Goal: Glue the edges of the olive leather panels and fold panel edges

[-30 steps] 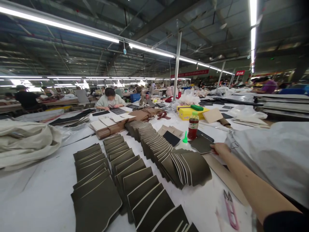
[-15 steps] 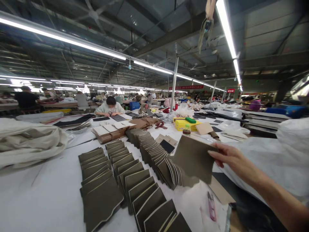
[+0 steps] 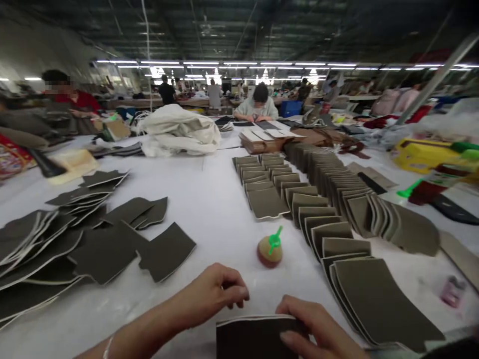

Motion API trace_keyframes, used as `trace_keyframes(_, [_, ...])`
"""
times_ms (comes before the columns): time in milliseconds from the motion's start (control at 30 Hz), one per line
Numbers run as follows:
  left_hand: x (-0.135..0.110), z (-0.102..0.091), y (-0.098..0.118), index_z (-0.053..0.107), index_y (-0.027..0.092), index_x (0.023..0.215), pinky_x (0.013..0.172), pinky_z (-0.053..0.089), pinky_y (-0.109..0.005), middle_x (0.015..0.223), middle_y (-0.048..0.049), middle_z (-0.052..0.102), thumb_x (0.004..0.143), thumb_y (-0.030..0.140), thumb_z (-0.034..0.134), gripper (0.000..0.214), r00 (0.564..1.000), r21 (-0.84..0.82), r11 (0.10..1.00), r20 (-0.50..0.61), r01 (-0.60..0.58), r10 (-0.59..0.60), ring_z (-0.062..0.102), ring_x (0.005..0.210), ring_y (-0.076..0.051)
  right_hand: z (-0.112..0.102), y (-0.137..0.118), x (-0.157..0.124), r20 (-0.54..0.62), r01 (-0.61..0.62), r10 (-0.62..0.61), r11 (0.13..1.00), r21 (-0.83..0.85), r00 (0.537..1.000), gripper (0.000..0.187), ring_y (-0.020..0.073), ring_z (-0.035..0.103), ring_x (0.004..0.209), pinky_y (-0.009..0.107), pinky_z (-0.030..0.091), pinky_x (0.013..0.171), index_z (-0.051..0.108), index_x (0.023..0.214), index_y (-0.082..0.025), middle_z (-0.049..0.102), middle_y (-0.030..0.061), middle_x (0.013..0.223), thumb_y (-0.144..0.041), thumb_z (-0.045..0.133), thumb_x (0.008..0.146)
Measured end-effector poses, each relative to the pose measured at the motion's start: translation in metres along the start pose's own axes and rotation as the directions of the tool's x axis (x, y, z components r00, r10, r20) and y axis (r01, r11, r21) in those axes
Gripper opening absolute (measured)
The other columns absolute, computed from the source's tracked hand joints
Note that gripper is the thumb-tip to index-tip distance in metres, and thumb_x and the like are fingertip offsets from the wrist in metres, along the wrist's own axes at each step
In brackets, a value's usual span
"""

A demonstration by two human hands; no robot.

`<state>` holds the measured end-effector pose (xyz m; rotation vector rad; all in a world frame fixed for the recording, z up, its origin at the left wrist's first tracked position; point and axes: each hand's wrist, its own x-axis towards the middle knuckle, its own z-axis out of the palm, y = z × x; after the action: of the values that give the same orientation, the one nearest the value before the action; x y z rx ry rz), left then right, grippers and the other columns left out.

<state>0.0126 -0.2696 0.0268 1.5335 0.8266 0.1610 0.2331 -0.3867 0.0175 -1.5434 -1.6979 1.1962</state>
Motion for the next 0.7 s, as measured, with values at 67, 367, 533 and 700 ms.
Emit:
trace_keyframes(67, [-0.007, -0.008, -0.005, 0.070, 0.012, 0.074, 0.057, 0.036, -0.022, 0.063, 0.0006, 0.059, 0.074, 0.031, 0.062, 0.021, 0.999, -0.039, 0.999, 0.043, 0.034, -0.033, 0.049, 0.061, -0.011, 0.014, -0.004, 0.015, 0.069, 0.016, -0.016, 1.000, -0.002, 0.997, 0.024, 0.0206, 0.058, 0.075, 0.028, 0.043, 0.070, 0.064, 0.086, -0.024, 0.064, 0.0013, 0.082, -0.045, 0.052, 0.086])
trace_keyframes(367, [-0.028, -0.043, -0.039, 0.069, 0.013, 0.071, 0.052, 0.036, -0.021, 0.056, 0.0032, 0.055, 0.064, 0.030, 0.069, 0.018, 0.989, -0.103, 0.988, 0.112, 0.113, -0.101, 0.045, 0.053, -0.009, 0.046, -0.005, 0.063, 0.258, 0.024, 0.002, 0.995, -0.099, 0.966, 0.026, 0.0208, 0.052, 0.080, 0.029, 0.038, 0.070, 0.057, 0.083, -0.022, 0.060, 0.0013, 0.083, -0.046, 0.050, 0.087])
trace_keyframes(533, [-0.026, -0.047, -0.047, 0.069, 0.013, 0.069, 0.052, 0.038, -0.021, 0.055, 0.0035, 0.055, 0.064, 0.030, 0.068, 0.018, 0.981, -0.107, 0.985, 0.149, 0.138, -0.121, 0.047, 0.052, -0.009, 0.051, 0.004, 0.068, 0.283, 0.050, -0.017, 0.992, -0.112, 0.959, 0.025, 0.0194, 0.051, 0.080, 0.029, 0.038, 0.072, 0.055, 0.084, -0.021, 0.058, 0.0002, 0.083, -0.044, 0.050, 0.091])
trace_keyframes(700, [-0.021, -0.045, -0.047, 0.068, 0.014, 0.068, 0.052, 0.041, -0.021, 0.053, 0.0039, 0.055, 0.062, 0.029, 0.067, 0.016, 0.968, -0.087, 0.979, 0.186, 0.187, -0.168, 0.049, 0.051, -0.009, 0.052, 0.005, 0.065, 0.260, 0.134, -0.096, 0.982, -0.133, 0.961, 0.018, 0.0177, 0.052, 0.075, 0.029, 0.038, 0.067, 0.056, 0.085, -0.021, 0.058, -0.0004, 0.081, -0.036, 0.051, 0.094])
